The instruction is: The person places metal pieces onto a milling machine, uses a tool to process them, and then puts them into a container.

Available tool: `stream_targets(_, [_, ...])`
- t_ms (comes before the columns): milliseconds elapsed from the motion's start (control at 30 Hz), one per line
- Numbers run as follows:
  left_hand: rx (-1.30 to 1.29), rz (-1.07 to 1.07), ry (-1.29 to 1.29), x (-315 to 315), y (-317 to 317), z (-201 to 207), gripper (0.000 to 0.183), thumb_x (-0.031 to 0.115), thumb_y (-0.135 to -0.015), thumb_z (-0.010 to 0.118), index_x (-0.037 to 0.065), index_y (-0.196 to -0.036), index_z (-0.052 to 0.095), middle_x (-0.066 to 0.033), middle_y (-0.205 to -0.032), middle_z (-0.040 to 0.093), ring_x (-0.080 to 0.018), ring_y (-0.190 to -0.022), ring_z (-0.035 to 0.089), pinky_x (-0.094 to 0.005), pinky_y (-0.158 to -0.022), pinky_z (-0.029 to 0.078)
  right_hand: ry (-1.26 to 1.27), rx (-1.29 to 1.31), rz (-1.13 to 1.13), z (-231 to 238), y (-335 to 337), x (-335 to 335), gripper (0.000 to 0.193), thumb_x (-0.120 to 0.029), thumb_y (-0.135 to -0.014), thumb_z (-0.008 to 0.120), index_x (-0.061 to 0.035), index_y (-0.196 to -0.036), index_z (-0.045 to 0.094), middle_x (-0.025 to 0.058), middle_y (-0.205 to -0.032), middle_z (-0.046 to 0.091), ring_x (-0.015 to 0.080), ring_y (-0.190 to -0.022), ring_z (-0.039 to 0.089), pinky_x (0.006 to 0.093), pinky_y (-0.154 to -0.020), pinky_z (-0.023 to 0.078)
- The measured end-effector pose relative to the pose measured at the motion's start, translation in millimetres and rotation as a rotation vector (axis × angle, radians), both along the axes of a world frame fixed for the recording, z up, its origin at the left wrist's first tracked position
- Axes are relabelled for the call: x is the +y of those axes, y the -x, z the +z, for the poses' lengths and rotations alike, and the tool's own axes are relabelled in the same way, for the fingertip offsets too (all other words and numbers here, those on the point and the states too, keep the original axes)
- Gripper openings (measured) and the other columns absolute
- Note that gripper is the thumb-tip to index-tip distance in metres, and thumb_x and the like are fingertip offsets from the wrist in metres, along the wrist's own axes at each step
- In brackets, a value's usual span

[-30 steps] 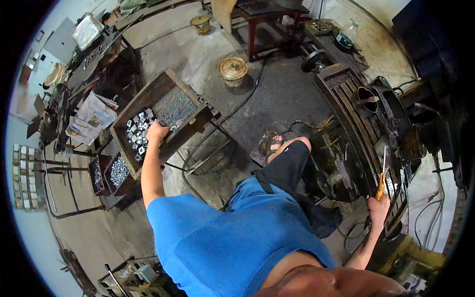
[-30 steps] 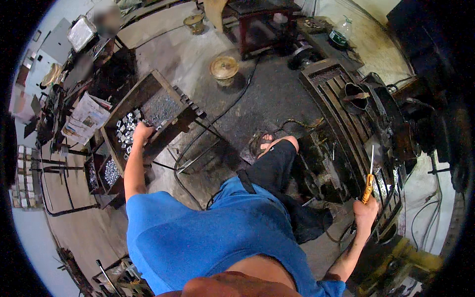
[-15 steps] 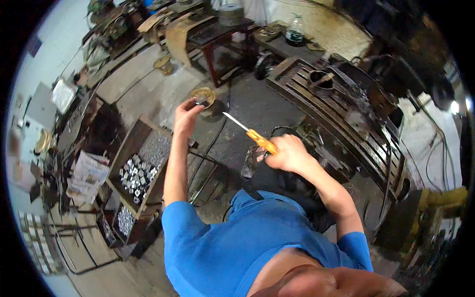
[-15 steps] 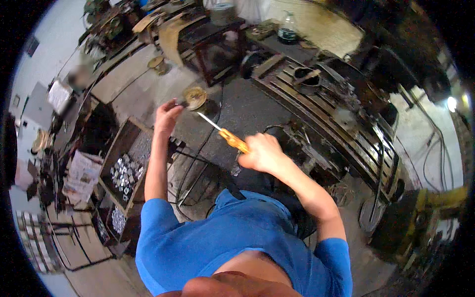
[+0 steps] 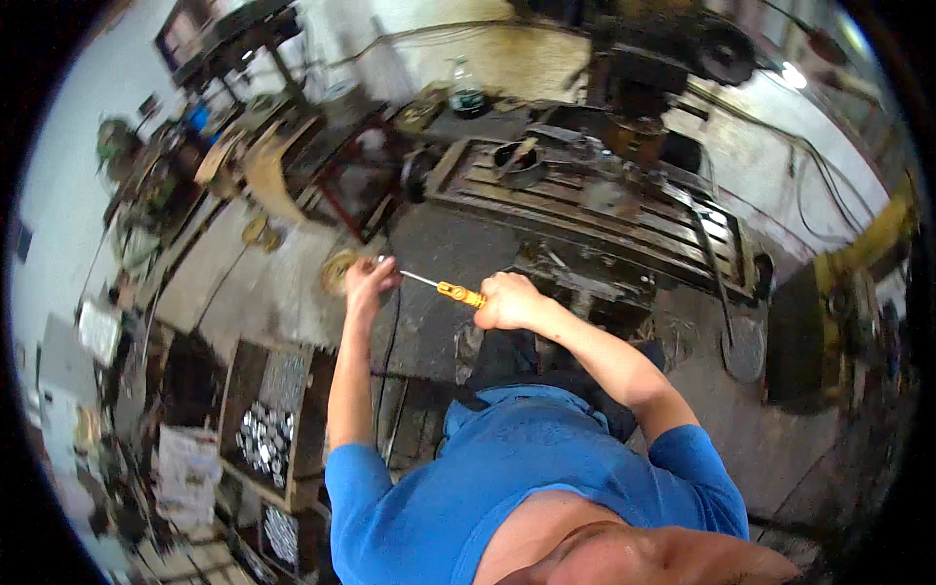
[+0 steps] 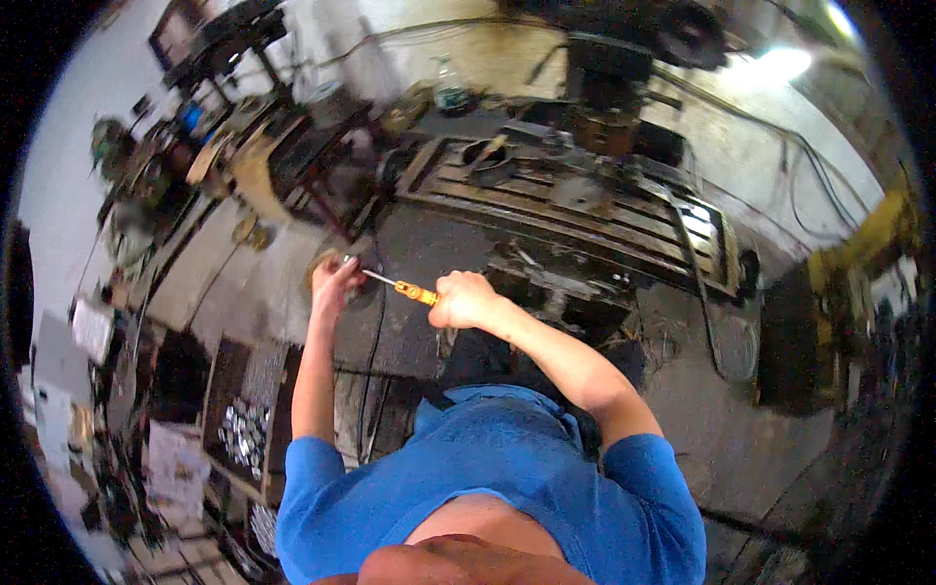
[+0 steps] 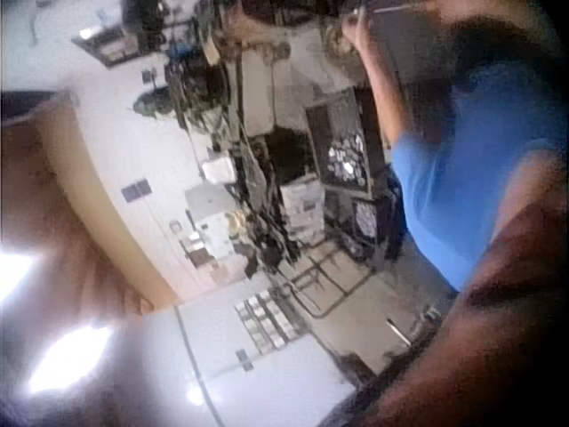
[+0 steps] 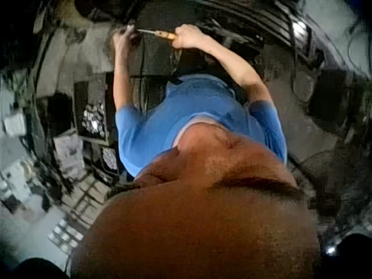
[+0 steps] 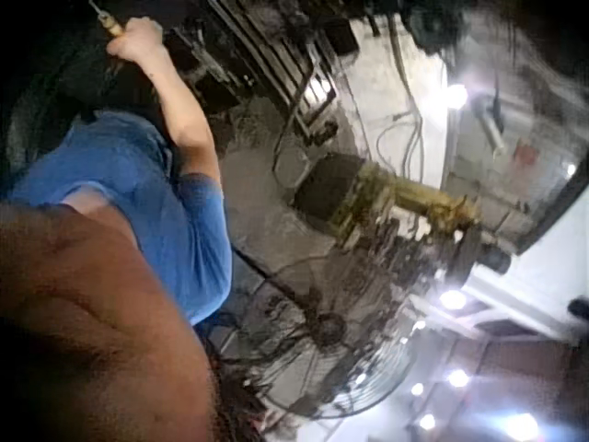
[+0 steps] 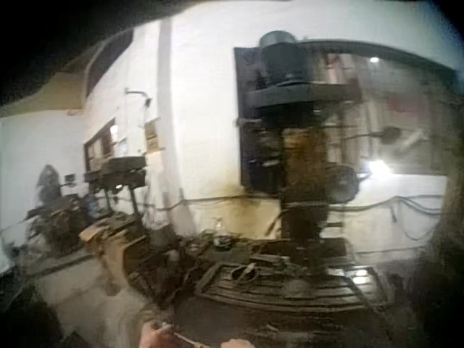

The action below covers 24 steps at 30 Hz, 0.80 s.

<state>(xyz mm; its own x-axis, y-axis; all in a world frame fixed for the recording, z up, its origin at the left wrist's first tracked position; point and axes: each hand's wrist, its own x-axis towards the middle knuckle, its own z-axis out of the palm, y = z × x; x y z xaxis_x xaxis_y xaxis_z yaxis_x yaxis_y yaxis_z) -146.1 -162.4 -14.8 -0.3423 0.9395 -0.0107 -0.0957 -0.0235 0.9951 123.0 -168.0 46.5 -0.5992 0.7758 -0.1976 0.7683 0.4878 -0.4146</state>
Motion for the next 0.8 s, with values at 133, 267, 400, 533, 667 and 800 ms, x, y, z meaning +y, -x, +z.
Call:
stream_targets(133, [-0.359,-0.085,0.004,8,1,-32,0.021,0.018,-0.081,0.062,0.002,-0.085,0.05,-0.0065,-0.072,0.055,-0.0172,-0.058,0.052,-0.0333,-0.056,0.046,0.104,0.037,0.01,1,-17,-10,0.034,-0.022,-0.053,0.056,0.001,-0.076,0.065,0.0221,-0.077,0.062,0.0353,-0.076,0.062,0.0393,-0.069,0.05])
stream_targets(267, [-0.476,-0.105,0.061,29,-8,-52,0.021,0.021,-0.082,0.061,0.003,-0.084,0.051,-0.0082,-0.074,0.057,-0.0181,-0.057,0.052,-0.0317,-0.053,0.043,0.028,0.068,-0.053,-4,-38,-6,0.035,-0.021,-0.053,0.054,0.0014,-0.077,0.065,0.0228,-0.077,0.062,0.0352,-0.076,0.062,0.0392,-0.069,0.05])
stream_targets(400, [-0.427,-0.234,0.047,43,-38,-40,0.021,0.023,-0.084,0.06,0.003,-0.084,0.052,-0.0082,-0.073,0.057,-0.017,-0.055,0.05,-0.0307,-0.053,0.043,0.063,0.04,-0.075,7,-73,-10,0.036,-0.024,-0.055,0.055,0.001,-0.079,0.065,0.0218,-0.078,0.062,0.0344,-0.076,0.062,0.0388,-0.067,0.05])
stream_targets(533, [-0.368,-0.301,0.045,64,-69,-21,0.024,0.023,-0.083,0.061,0.001,-0.085,0.051,-0.0101,-0.077,0.058,-0.0176,-0.056,0.053,-0.0312,-0.052,0.044,0.127,0.02,-0.205,26,-133,-9,0.037,-0.028,-0.057,0.058,-0.0007,-0.082,0.065,0.0209,-0.081,0.062,0.0337,-0.079,0.061,0.0398,-0.068,0.049])
stream_targets(667, [-0.229,-0.464,0.034,101,-128,5,0.026,0.02,-0.081,0.063,-0.001,-0.086,0.048,-0.0119,-0.076,0.057,-0.0191,-0.057,0.057,-0.0296,-0.051,0.047,-0.023,0.012,-0.713,17,-221,26,0.037,-0.029,-0.057,0.058,-0.0021,-0.08,0.065,0.0193,-0.082,0.063,0.0314,-0.078,0.063,0.0377,-0.068,0.051])
stream_targets(800, [0.007,-0.588,-0.033,147,-200,19,0.028,0.011,-0.076,0.067,0.0,-0.081,0.042,-0.0105,-0.076,0.055,-0.0201,-0.06,0.061,-0.0301,-0.051,0.051,0.046,0.002,-0.889,6,-252,66,0.034,-0.026,-0.064,0.057,-0.0022,-0.087,0.063,0.0127,-0.075,0.065,0.0215,-0.056,0.064,0.0324,-0.064,0.051])
